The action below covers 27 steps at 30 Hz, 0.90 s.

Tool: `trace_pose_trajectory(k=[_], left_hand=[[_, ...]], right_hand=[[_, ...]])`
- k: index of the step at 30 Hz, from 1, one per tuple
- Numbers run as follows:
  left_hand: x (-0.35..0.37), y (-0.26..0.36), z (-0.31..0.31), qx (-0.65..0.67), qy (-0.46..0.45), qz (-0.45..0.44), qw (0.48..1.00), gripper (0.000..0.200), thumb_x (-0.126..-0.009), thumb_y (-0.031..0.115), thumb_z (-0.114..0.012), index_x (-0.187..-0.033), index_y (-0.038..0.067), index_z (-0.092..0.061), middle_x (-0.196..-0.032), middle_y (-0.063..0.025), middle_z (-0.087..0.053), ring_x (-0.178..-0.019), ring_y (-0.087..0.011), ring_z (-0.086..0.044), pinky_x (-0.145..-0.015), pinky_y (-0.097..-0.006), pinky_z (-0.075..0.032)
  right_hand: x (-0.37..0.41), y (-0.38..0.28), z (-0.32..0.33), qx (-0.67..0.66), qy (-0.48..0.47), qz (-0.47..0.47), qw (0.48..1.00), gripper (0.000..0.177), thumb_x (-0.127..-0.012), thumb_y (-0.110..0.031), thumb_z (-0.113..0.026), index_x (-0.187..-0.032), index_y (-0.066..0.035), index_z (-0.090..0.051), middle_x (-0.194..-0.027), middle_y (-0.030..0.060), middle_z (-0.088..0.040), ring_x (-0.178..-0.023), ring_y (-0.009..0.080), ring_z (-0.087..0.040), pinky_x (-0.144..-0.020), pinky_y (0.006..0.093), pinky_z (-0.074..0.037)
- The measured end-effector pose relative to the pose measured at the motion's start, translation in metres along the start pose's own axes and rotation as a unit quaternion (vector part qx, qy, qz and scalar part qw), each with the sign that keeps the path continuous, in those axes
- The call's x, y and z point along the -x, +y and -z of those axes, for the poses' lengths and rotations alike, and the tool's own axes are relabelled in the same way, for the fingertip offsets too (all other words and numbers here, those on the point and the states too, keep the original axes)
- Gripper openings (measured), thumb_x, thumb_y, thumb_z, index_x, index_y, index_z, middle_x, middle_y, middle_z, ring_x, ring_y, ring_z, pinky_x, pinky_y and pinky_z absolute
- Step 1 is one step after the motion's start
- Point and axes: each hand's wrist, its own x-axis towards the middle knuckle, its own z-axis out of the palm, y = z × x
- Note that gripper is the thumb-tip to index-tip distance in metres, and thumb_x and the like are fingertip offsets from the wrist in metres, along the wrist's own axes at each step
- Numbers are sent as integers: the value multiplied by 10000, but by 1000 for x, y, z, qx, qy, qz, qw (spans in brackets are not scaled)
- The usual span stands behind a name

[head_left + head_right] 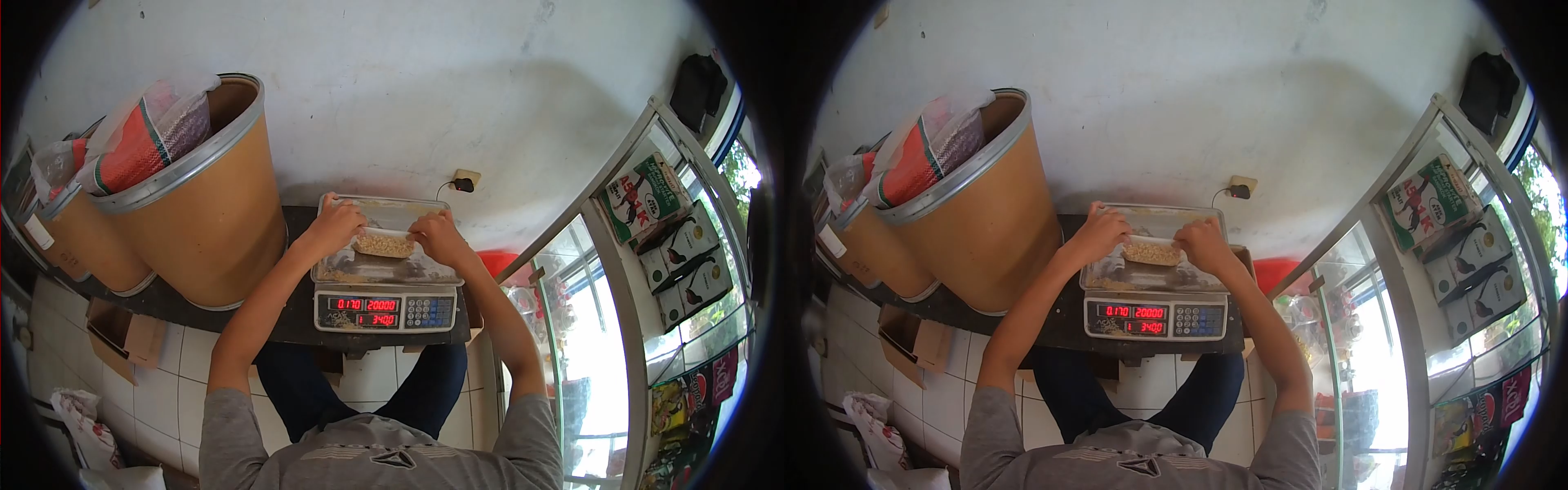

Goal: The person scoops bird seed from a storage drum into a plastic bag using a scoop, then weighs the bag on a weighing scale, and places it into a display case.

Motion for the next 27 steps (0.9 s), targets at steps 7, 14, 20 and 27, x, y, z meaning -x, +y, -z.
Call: trace_pose_trajectory(k=[7, 14, 20, 27], left_hand=[[-2, 4, 13, 41, -32, 28, 998, 66, -816, 144, -670, -868, 104, -672, -884, -38, -603, -1000, -224, -539, -988, -480, -262], [2, 0, 2, 119, -20, 41, 992, 121, -870, 194, -621, -851, 86, -672, -884, -41, -604, -968, -220, -537, -966, -441, -250], [-2, 5, 18, 111, -30, 36, 993, 135, -894, 185, -585, -868, 88, -675, -874, -41, -600, -938, -212, -539, -976, -448, -238], [2, -1, 0, 185, -16, 71, 980, 131, -917, 137, -537, -868, 74, -642, -804, -53, -593, -846, -216, -553, -933, -415, -259]], right_hand=[[-2, -9, 14, -36, -25, -50, 998, 91, -798, -158, -692, -847, -81, -689, -796, 59, -645, -857, 232, -574, -886, 397, -323], [7, 6, -4, -88, -29, -60, 994, 108, -826, -175, -649, -884, -104, -707, -858, 52, -660, -882, 244, -589, -841, 396, -336], [5, -2, 12, -102, -18, -72, 992, 118, -831, -183, -668, -884, -86, -711, -816, 69, -669, -824, 238, -608, -852, 392, -353], [5, 6, 11, -221, -44, -130, 966, 169, -854, -186, -672, -895, -24, -697, -808, 115, -681, -789, 211, -620, -804, 352, -445]])
